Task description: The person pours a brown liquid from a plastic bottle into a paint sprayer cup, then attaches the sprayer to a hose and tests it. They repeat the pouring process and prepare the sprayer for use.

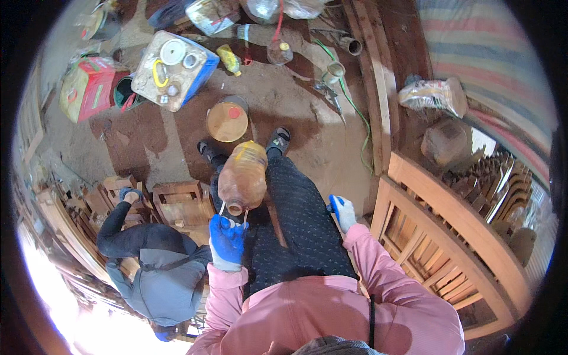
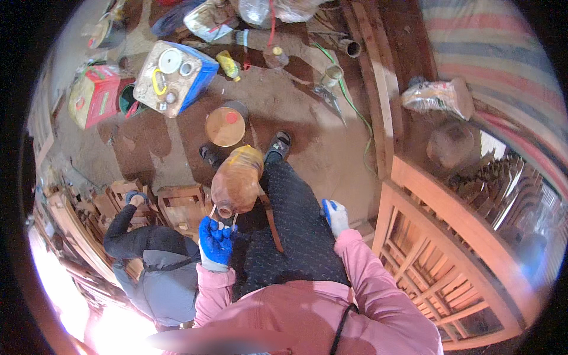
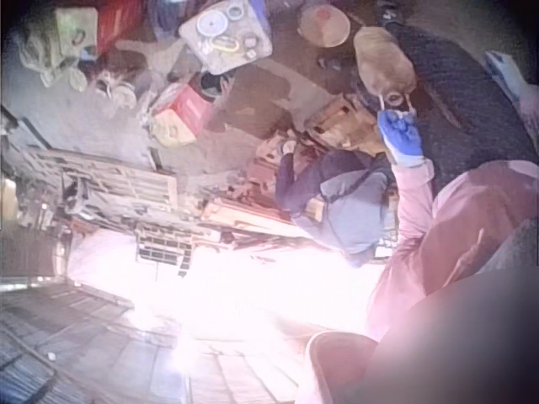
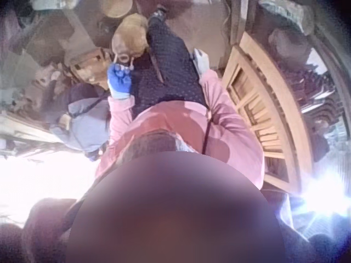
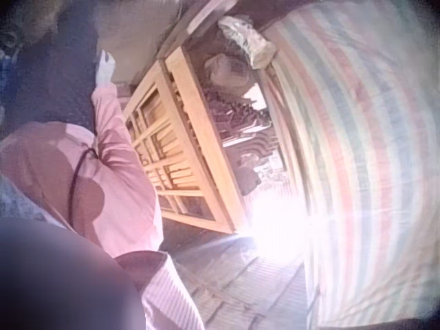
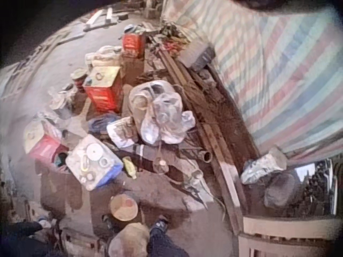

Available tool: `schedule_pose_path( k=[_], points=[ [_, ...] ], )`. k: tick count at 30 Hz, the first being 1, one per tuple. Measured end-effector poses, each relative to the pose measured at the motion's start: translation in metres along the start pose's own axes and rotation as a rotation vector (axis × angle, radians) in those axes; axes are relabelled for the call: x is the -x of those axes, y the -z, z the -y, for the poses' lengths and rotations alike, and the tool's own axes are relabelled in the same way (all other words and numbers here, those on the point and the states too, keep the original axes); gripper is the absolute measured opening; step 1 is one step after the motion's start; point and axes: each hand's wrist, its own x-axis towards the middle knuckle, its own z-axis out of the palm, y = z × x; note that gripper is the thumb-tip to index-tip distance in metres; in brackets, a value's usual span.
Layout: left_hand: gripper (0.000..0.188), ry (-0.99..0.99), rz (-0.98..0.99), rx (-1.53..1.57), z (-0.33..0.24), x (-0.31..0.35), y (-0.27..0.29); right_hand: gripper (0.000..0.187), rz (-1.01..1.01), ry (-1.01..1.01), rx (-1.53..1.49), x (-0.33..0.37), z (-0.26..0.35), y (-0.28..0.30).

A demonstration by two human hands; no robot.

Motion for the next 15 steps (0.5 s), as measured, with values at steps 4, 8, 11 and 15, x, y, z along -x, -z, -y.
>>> schedule_pose_path(
  k=[4, 8, 11, 15],
  points=[
    [0.01, -0.509, 0.166, -1.39, 0.005, 0.003, -0.016, 0.04, 0.08, 0.005, 0.107, 0.021, -0.002, -0.023],
    [0.014, -0.289, 0.126, -1.034, 0.002, -0.004, -0.013, 0.043, 0.069, -0.096, -0.09, 0.041, -0.011, -0.038],
    [0.016, 0.029, 0.042, -0.251, 0.007, -0.008, -0.009, 0.044, 0.053, -0.167, -0.22, 0.047, -0.025, -0.043],
    [0.012, -0.416, 0.124, -1.142, 0.01, -0.001, -0.014, 0.043, 0.016, -0.195, -0.177, 0.049, -0.043, -0.051]
  ],
)
